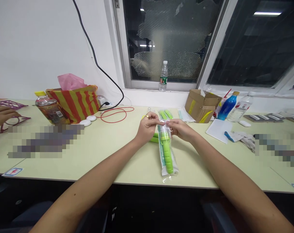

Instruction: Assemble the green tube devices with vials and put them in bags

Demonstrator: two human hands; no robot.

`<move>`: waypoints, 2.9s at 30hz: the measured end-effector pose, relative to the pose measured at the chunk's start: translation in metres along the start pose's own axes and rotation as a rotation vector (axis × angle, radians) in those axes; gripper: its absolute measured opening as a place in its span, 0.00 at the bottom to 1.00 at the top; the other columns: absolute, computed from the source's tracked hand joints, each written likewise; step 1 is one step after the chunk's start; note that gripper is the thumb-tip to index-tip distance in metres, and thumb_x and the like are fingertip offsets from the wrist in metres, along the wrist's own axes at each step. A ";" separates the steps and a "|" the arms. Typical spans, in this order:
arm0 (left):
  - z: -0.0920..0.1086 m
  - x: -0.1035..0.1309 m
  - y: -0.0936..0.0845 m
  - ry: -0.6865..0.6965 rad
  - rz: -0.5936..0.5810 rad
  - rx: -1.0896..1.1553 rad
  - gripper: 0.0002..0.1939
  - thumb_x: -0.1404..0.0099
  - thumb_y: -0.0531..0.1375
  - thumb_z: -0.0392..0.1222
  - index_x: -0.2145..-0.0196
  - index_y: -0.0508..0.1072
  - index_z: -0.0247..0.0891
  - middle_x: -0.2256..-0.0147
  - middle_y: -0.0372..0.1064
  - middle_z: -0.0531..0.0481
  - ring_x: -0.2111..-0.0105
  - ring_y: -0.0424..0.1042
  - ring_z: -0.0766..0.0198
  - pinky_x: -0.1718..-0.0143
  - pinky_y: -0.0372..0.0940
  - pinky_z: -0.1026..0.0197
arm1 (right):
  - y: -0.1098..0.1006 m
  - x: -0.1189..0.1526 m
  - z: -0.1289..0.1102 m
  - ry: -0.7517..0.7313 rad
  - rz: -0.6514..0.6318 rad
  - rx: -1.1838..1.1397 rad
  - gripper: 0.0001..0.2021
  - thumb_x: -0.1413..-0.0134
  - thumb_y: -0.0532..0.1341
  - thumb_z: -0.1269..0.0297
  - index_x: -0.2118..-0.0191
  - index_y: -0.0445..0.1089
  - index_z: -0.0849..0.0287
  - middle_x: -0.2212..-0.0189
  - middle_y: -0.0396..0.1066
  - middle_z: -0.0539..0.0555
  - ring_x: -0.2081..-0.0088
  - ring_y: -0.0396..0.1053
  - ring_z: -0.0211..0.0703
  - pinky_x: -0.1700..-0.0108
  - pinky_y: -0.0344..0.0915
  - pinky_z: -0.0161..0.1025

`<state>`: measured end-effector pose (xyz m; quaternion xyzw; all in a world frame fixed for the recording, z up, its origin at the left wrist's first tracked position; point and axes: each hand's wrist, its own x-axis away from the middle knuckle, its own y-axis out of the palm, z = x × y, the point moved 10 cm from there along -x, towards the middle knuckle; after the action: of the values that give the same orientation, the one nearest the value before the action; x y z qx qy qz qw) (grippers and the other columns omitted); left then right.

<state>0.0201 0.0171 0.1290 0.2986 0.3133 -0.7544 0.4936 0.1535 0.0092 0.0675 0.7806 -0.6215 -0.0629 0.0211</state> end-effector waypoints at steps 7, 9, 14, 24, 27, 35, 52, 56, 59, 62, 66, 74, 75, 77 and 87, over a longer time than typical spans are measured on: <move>-0.001 0.000 -0.001 -0.055 0.030 0.026 0.14 0.40 0.56 0.31 0.72 0.81 0.43 0.64 0.66 0.47 0.60 0.67 0.62 0.57 0.65 0.57 | -0.002 0.003 -0.012 -0.056 -0.037 0.111 0.19 0.55 0.69 0.48 0.70 0.74 0.61 0.79 0.66 0.50 0.78 0.62 0.35 0.78 0.63 0.34; -0.005 0.000 -0.001 -0.107 0.045 0.071 0.12 0.41 0.57 0.30 0.74 0.79 0.40 0.64 0.65 0.47 0.62 0.68 0.63 0.60 0.67 0.59 | -0.005 0.002 -0.014 -0.073 -0.009 0.096 0.18 0.55 0.69 0.49 0.71 0.74 0.61 0.79 0.66 0.50 0.78 0.62 0.36 0.78 0.62 0.34; -0.032 0.005 0.006 -0.412 0.111 0.394 0.03 0.43 0.61 0.38 0.68 0.71 0.38 0.65 0.67 0.50 0.66 0.69 0.65 0.66 0.70 0.59 | -0.012 0.001 -0.016 -0.124 0.085 0.043 0.17 0.57 0.70 0.50 0.72 0.73 0.60 0.78 0.66 0.49 0.77 0.63 0.36 0.76 0.63 0.34; -0.057 0.020 0.027 -0.663 -0.052 0.441 0.20 0.48 0.70 0.51 0.75 0.70 0.32 0.73 0.66 0.49 0.72 0.69 0.65 0.72 0.71 0.58 | -0.024 -0.002 -0.012 -0.083 0.135 0.112 0.16 0.57 0.70 0.52 0.74 0.75 0.62 0.80 0.68 0.52 0.79 0.64 0.38 0.78 0.64 0.37; -0.059 0.021 0.025 -0.672 -0.016 0.412 0.20 0.48 0.69 0.51 0.76 0.68 0.32 0.74 0.65 0.51 0.73 0.68 0.67 0.73 0.70 0.61 | -0.028 -0.002 -0.011 -0.045 0.141 0.179 0.17 0.56 0.70 0.52 0.77 0.73 0.63 0.84 0.65 0.52 0.82 0.62 0.38 0.82 0.61 0.37; -0.054 0.019 0.030 -0.673 -0.074 0.452 0.20 0.46 0.68 0.51 0.77 0.62 0.35 0.74 0.62 0.52 0.71 0.67 0.65 0.75 0.71 0.61 | -0.022 -0.003 -0.013 -0.093 0.114 0.240 0.22 0.51 0.66 0.46 0.79 0.66 0.61 0.88 0.59 0.47 0.86 0.54 0.32 0.85 0.52 0.33; -0.047 0.011 0.025 -0.540 -0.095 0.384 0.22 0.44 0.66 0.53 0.76 0.61 0.35 0.75 0.60 0.54 0.75 0.67 0.67 0.78 0.72 0.60 | -0.007 0.000 -0.014 -0.125 -0.028 0.202 0.20 0.48 0.66 0.49 0.76 0.64 0.60 0.86 0.58 0.46 0.84 0.57 0.33 0.81 0.58 0.33; -0.045 0.012 0.027 -0.550 -0.108 0.410 0.22 0.44 0.66 0.53 0.76 0.61 0.35 0.75 0.59 0.54 0.75 0.67 0.67 0.78 0.72 0.60 | -0.011 -0.002 -0.007 -0.061 -0.005 0.102 0.16 0.51 0.69 0.54 0.74 0.68 0.61 0.84 0.61 0.47 0.83 0.58 0.32 0.82 0.57 0.32; -0.044 0.012 0.029 -0.560 -0.112 0.436 0.22 0.44 0.66 0.53 0.76 0.60 0.35 0.75 0.59 0.54 0.74 0.67 0.67 0.77 0.72 0.61 | -0.014 -0.004 -0.002 -0.025 0.030 -0.009 0.14 0.54 0.70 0.58 0.75 0.68 0.61 0.85 0.62 0.47 0.84 0.57 0.33 0.83 0.55 0.32; -0.045 0.013 0.031 -0.565 -0.120 0.456 0.23 0.45 0.67 0.54 0.75 0.60 0.36 0.74 0.60 0.55 0.73 0.67 0.68 0.75 0.72 0.61 | -0.015 -0.004 0.001 -0.019 0.063 -0.113 0.12 0.57 0.71 0.62 0.76 0.67 0.60 0.86 0.60 0.46 0.85 0.55 0.31 0.84 0.52 0.31; -0.045 0.012 0.033 -0.540 -0.136 0.464 0.23 0.46 0.67 0.54 0.74 0.60 0.36 0.75 0.61 0.55 0.74 0.66 0.69 0.74 0.70 0.63 | -0.013 -0.005 0.002 -0.053 0.072 -0.140 0.11 0.57 0.70 0.63 0.76 0.67 0.60 0.87 0.58 0.45 0.86 0.53 0.31 0.85 0.50 0.31; -0.048 0.014 0.030 -0.514 -0.071 0.455 0.22 0.45 0.67 0.54 0.73 0.61 0.36 0.74 0.64 0.54 0.74 0.67 0.68 0.72 0.69 0.63 | -0.011 -0.005 -0.001 -0.145 0.114 -0.065 0.13 0.56 0.69 0.57 0.76 0.67 0.58 0.86 0.59 0.45 0.85 0.54 0.33 0.84 0.51 0.32; -0.048 0.015 0.030 -0.519 -0.057 0.454 0.22 0.45 0.67 0.55 0.73 0.61 0.36 0.74 0.64 0.54 0.74 0.67 0.69 0.72 0.69 0.63 | -0.011 -0.004 -0.001 -0.149 0.121 -0.057 0.14 0.56 0.69 0.56 0.77 0.67 0.58 0.86 0.58 0.45 0.85 0.54 0.33 0.84 0.52 0.33; -0.049 0.016 0.029 -0.526 -0.036 0.454 0.23 0.45 0.67 0.55 0.73 0.61 0.36 0.75 0.64 0.55 0.75 0.67 0.69 0.72 0.68 0.64 | -0.011 -0.004 -0.001 -0.155 0.133 -0.043 0.16 0.56 0.69 0.54 0.77 0.65 0.57 0.85 0.58 0.45 0.84 0.55 0.33 0.83 0.52 0.33; -0.053 0.013 0.020 -0.508 0.005 0.394 0.20 0.44 0.66 0.53 0.73 0.65 0.35 0.77 0.64 0.55 0.76 0.67 0.69 0.72 0.68 0.63 | -0.009 -0.005 0.000 -0.160 0.137 -0.009 0.19 0.53 0.69 0.50 0.76 0.64 0.58 0.83 0.56 0.44 0.82 0.53 0.32 0.82 0.51 0.33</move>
<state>0.0423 0.0441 0.0827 0.1914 0.0272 -0.8496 0.4907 0.1615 0.0166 0.0664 0.7286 -0.6729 -0.1264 -0.0208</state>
